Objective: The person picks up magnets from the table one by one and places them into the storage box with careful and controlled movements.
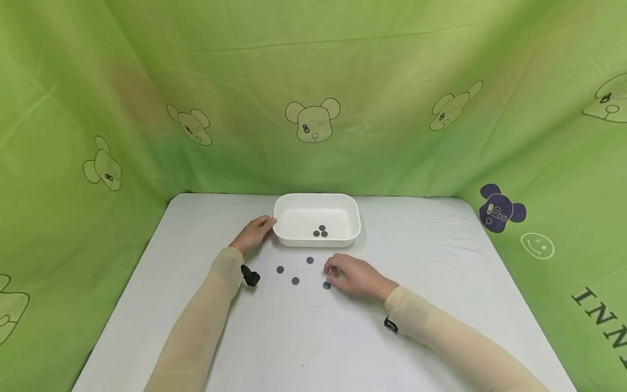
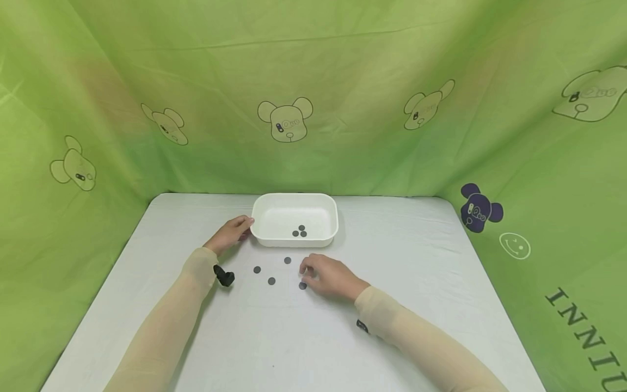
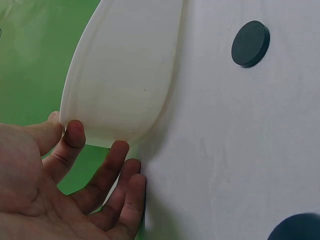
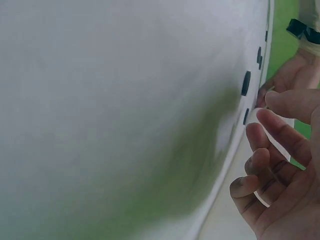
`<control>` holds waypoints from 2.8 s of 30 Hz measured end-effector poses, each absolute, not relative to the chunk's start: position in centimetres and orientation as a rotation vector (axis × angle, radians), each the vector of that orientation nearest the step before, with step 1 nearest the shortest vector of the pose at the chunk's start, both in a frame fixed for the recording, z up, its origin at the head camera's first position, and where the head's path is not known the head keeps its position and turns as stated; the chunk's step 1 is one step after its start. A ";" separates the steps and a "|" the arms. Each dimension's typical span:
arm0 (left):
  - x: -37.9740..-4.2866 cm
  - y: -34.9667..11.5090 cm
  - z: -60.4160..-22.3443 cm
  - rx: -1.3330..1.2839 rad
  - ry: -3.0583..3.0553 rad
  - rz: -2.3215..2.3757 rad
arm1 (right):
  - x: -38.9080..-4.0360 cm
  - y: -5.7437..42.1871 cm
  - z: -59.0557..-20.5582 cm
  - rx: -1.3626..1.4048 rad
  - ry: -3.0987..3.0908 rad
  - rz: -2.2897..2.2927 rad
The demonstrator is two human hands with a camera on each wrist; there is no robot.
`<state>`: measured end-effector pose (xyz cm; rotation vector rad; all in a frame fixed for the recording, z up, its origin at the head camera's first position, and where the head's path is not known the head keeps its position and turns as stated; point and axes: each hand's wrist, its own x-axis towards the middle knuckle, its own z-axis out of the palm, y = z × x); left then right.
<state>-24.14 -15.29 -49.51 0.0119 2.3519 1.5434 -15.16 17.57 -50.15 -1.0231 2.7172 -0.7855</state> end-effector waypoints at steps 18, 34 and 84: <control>-24.1 -15.3 -49.4 0.002 2.346 1.538 | -14.4 17.6 -50.4 -1.053 2.700 -0.733; -24.1 -15.3 -49.3 -0.008 2.345 1.546 | -14.6 17.3 -50.1 -1.086 2.707 -0.641; -24.1 -15.2 -49.4 0.005 2.334 1.570 | -14.4 17.2 -50.1 -1.065 2.657 -0.666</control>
